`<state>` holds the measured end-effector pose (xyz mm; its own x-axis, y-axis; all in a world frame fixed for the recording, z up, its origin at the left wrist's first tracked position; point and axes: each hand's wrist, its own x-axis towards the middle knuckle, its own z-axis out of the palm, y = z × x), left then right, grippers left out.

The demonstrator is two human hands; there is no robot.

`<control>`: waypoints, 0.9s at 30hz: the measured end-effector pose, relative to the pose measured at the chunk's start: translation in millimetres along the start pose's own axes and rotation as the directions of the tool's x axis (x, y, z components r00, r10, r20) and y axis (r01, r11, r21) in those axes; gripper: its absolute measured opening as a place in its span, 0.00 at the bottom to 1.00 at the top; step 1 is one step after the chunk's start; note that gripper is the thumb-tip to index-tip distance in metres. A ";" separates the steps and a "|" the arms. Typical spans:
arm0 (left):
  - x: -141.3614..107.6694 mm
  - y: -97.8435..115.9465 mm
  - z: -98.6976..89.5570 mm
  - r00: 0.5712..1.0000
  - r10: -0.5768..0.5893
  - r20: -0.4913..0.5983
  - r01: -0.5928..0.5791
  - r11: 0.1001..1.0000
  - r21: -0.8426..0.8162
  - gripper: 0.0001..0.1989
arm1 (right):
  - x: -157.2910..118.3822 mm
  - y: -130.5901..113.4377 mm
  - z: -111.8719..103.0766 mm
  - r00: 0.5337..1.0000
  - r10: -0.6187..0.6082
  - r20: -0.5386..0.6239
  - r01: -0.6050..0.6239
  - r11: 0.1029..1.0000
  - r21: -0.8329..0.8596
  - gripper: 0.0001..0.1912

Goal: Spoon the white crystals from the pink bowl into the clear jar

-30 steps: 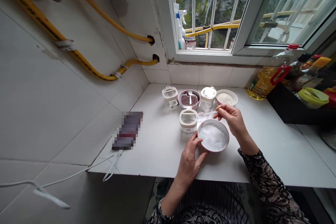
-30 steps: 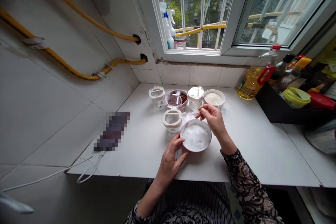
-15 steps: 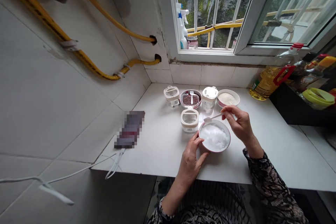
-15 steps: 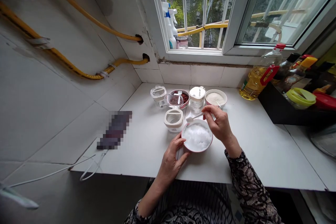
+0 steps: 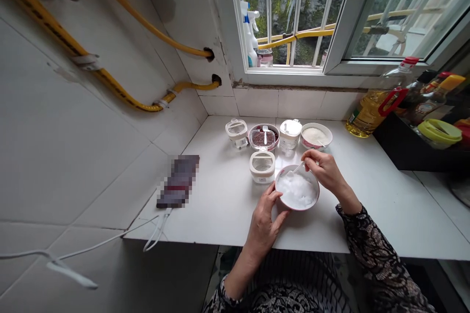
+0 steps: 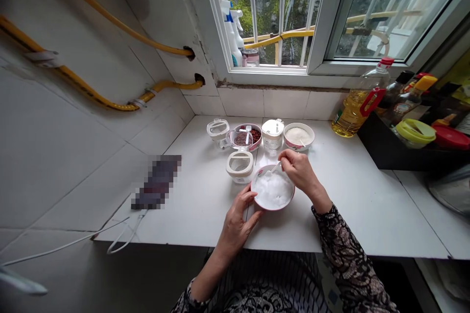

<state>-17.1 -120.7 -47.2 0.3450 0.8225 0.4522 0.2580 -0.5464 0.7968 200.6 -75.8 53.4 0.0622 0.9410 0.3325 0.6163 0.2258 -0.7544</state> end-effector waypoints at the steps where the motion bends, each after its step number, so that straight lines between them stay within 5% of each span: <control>1: 0.0 0.0 -0.1 1.000 0.002 -0.001 -0.002 1.000 0.004 0.20 | 0.8 0.1 -1.6 0.999 0.054 -0.007 -0.053 0.997 0.063 0.08; 8: 2.9 4.5 -2.4 0.999 0.041 -0.023 -0.039 0.998 0.053 0.19 | 6.0 2.5 -6.3 0.973 0.231 0.019 -0.222 0.903 0.367 0.08; 15: 2.8 4.5 -0.2 0.998 0.066 -0.018 -0.064 0.993 0.102 0.21 | 5.8 2.8 -9.9 0.978 0.205 0.029 -0.200 0.902 0.383 0.08; 20: 1.5 6.0 -0.1 0.996 0.087 -0.006 -0.085 0.984 0.155 0.22 | 1.8 0.1 -11.2 0.999 0.018 -0.040 -0.015 0.997 0.080 0.07; 24: 1.3 9.9 -1.5 0.998 0.056 0.011 -0.057 0.988 0.141 0.21 | -1.7 -1.2 -6.8 0.970 -0.245 -0.010 0.240 0.957 -0.166 0.09; 27: 0.3 11.4 -1.2 1.000 0.021 0.016 -0.023 0.994 0.110 0.22 | -3.9 -1.1 -0.2 0.948 -0.309 0.078 0.318 0.928 -0.196 0.11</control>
<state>-15.1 -126.4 -37.5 0.3646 0.8080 0.4628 0.3476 -0.5792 0.7373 199.8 -79.7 53.1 -0.1923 0.8420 0.5041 0.7451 0.4595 -0.4833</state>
